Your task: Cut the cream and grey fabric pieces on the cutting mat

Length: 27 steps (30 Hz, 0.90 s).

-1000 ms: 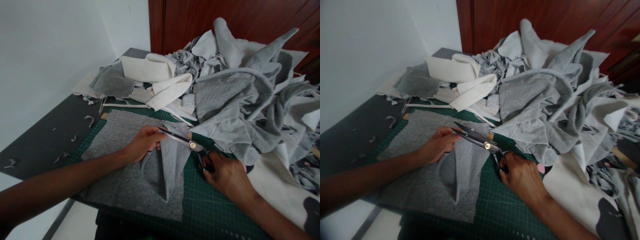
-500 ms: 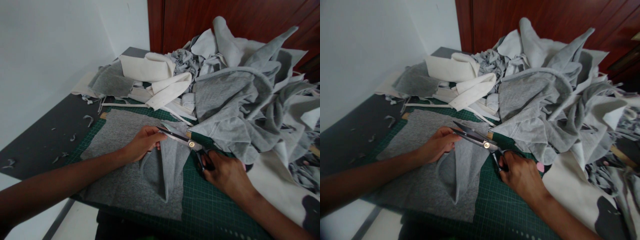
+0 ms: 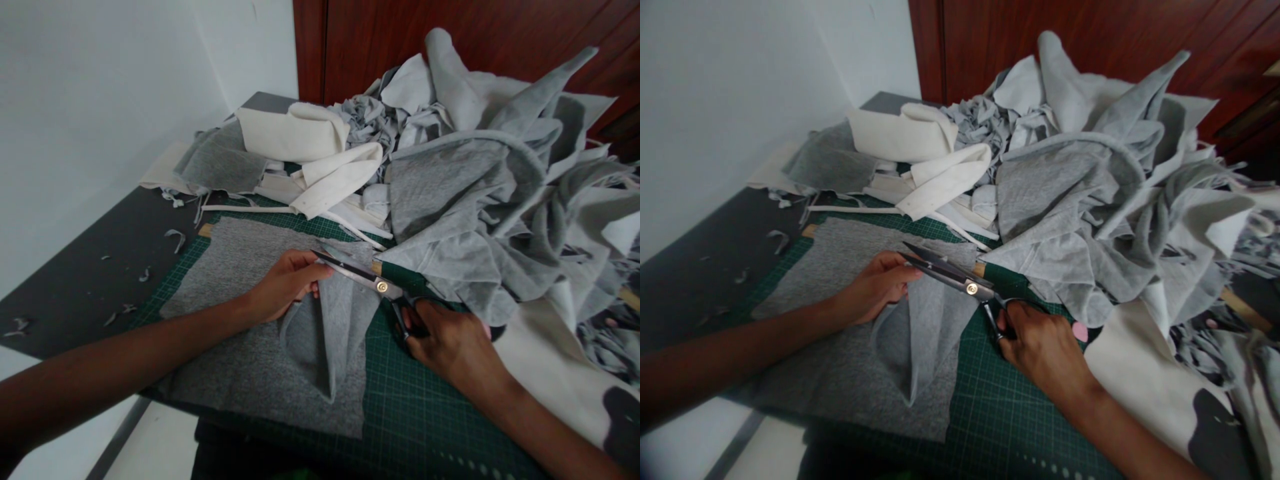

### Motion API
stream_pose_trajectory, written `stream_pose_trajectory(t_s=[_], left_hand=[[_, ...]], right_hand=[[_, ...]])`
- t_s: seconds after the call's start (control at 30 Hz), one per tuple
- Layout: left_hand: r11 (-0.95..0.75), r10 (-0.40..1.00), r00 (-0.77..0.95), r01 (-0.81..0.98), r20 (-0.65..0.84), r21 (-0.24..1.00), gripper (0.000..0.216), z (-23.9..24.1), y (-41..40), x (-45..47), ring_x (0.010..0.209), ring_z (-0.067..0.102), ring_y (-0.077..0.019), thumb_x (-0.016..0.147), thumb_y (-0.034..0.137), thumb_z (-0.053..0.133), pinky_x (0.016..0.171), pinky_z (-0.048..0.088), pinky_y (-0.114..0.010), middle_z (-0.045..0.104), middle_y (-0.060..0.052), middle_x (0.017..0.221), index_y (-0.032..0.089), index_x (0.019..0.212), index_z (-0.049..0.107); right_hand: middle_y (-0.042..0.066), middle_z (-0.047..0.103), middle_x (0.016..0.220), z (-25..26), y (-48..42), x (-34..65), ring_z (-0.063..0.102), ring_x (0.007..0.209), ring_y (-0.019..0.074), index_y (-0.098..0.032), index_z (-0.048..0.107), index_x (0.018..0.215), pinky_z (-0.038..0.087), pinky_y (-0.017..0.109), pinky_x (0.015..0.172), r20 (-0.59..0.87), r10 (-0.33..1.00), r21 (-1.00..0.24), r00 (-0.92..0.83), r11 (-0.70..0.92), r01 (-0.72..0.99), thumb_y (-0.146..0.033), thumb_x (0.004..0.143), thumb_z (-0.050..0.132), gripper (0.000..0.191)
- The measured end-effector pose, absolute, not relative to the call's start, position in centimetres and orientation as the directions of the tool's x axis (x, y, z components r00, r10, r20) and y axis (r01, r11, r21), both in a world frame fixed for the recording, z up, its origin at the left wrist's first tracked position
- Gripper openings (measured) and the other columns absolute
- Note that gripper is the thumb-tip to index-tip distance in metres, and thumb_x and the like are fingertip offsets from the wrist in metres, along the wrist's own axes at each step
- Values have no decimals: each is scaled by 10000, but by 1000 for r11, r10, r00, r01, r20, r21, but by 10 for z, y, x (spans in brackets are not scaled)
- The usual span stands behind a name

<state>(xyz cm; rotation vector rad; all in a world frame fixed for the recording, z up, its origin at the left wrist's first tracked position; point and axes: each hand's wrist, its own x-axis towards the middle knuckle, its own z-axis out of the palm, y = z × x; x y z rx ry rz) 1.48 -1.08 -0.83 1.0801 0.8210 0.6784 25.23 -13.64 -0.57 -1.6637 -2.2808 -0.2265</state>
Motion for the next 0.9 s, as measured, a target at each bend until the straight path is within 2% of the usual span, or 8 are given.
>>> stream_pose_trajectory(t_s=[0.27, 0.53, 0.9], left_hand=[[333, 806, 546, -101, -227, 938, 186, -8, -10, 15, 413, 398, -36, 674, 241, 704, 378, 259, -151, 456, 69, 470, 167, 549, 587], [341, 789, 571, -98, -228, 935, 176, -5, -11, 15, 397, 349, -21, 703, 251, 698, 371, 242, -150, 447, 77, 490, 157, 589, 604], [345, 796, 546, -57, -260, 937, 160, -3, -10, 15, 424, 399, -46, 674, 282, 724, 392, 268, -174, 454, 70, 496, 160, 629, 630]], right_hand=[[-53, 478, 498, -8, -136, 254, 473, 384, 96, -221, 482, 670, 251, 242, 413, 339, 893, -33, -297, 327, 945, -167, 769, 446, 119], [-14, 548, 517, -9, -137, 257, 539, 410, 132, -207, 488, 707, 290, 261, 441, 344, 874, 60, -344, 345, 937, -153, 856, 395, 184], [15, 591, 546, -11, -138, 255, 551, 448, 162, -215, 493, 723, 240, 277, 461, 260, 926, 50, -274, 270, 961, -181, 871, 391, 183]])
